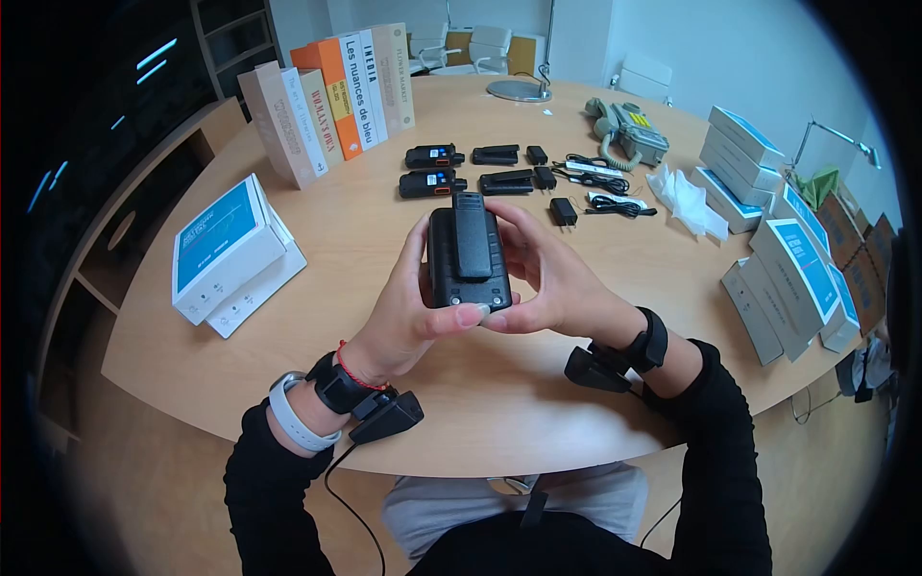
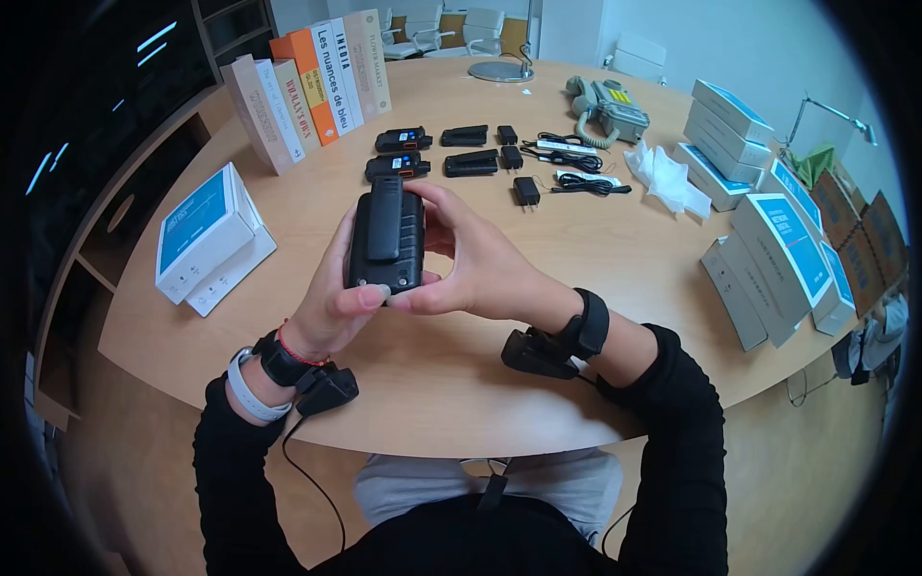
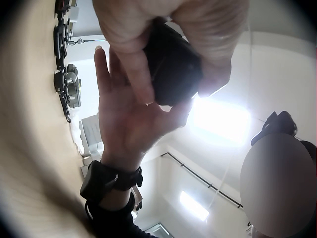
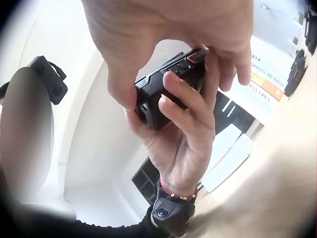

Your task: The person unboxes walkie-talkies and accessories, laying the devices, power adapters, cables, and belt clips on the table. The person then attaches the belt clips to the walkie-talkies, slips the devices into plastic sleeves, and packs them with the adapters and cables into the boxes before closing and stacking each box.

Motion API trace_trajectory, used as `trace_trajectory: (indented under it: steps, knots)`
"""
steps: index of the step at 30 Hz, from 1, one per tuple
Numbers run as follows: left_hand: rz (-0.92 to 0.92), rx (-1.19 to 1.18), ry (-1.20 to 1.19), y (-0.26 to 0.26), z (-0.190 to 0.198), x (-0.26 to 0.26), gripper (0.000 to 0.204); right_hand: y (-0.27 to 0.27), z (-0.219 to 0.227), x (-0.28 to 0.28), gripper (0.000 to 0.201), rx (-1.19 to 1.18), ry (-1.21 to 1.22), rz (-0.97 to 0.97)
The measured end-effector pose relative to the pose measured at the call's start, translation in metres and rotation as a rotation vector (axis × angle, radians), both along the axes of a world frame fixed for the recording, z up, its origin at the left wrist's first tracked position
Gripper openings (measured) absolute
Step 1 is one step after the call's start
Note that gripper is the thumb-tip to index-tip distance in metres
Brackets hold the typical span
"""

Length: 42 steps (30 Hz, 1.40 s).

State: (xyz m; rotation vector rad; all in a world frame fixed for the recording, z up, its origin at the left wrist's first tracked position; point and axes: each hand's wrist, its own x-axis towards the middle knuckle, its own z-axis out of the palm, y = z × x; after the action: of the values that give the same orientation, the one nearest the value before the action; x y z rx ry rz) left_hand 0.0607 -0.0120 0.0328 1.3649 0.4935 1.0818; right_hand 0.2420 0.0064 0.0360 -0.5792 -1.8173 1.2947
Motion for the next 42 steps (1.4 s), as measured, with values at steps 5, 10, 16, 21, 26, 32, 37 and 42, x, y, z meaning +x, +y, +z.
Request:
trace_trajectory:
  steps: [5,10,16,21,26,32,37,42]
  knots:
    - [-0.010,0.042,0.007,0.002,-0.003,-0.003,0.098,0.000,-0.001,0.000,0.100,0.073,-0.011,-0.046]
    - [-0.056,-0.001,-0.031,0.003,-0.005,-0.004,0.098,0.002,0.001,0.001,0.099,0.018,-0.009,-0.005]
    - [0.126,0.050,-0.025,0.005,-0.008,-0.004,0.103,0.003,0.007,0.006,0.072,0.001,-0.045,-0.013]
    - [0.343,0.326,0.215,-0.004,-0.015,0.004,0.108,-0.010,0.004,-0.004,0.057,0.320,-0.166,-0.297]
    - [0.305,0.437,0.286,-0.012,-0.023,0.012,0.111,-0.027,-0.005,-0.013,0.054,0.482,-0.255,-0.496]
    - [0.300,0.460,0.299,-0.013,-0.020,0.011,0.114,-0.026,-0.009,-0.015,0.052,0.410,-0.231,-0.463]
    - [0.285,0.446,0.317,-0.014,-0.021,0.012,0.114,-0.026,-0.012,-0.014,0.052,0.375,-0.209,-0.446]
    - [0.345,0.554,0.364,-0.015,-0.023,0.011,0.111,-0.030,-0.013,-0.013,0.052,0.344,-0.151,-0.408]
